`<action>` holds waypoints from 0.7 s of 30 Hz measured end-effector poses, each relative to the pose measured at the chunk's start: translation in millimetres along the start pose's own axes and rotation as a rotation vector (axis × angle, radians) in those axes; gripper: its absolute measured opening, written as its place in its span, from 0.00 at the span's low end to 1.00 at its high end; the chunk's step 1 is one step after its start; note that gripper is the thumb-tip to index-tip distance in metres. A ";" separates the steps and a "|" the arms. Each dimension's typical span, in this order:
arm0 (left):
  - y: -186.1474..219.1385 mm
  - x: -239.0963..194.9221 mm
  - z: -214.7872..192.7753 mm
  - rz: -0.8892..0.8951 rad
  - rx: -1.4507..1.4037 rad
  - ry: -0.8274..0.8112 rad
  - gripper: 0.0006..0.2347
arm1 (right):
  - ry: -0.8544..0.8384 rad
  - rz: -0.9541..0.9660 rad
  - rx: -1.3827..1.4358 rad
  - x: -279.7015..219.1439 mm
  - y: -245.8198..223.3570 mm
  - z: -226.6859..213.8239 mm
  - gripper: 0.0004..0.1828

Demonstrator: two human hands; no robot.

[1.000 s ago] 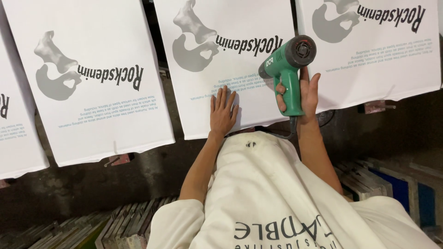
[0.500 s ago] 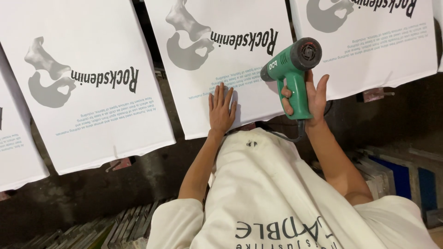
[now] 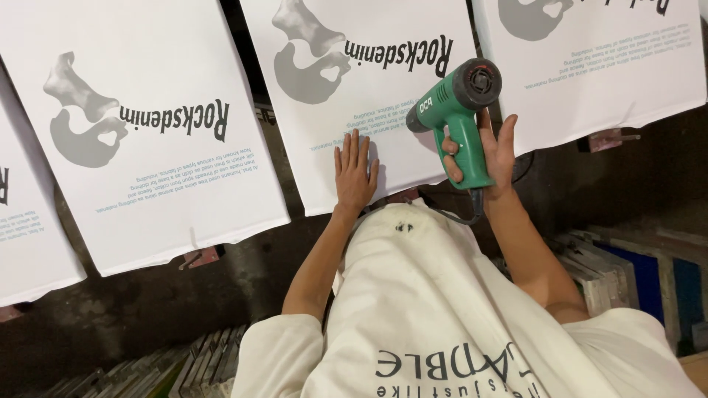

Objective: Using a handheld heat gun to dry the ink on a printed t-shirt

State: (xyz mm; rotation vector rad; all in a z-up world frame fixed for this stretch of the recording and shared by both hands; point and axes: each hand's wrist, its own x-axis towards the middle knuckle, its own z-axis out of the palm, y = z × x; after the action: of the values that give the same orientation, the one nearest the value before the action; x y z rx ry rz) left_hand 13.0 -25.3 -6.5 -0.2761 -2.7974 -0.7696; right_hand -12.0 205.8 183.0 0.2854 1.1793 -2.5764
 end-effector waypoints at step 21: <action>-30.1 -6.8 -27.5 -0.043 0.098 -0.139 0.23 | 0.080 -0.078 0.020 35.4 2.1 37.5 0.46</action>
State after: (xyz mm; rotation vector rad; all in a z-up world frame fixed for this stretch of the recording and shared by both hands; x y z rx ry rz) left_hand 16.9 -65.9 0.2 -0.2631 -2.9704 -0.6423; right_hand -46.7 169.5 195.1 0.3575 1.2159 -2.6678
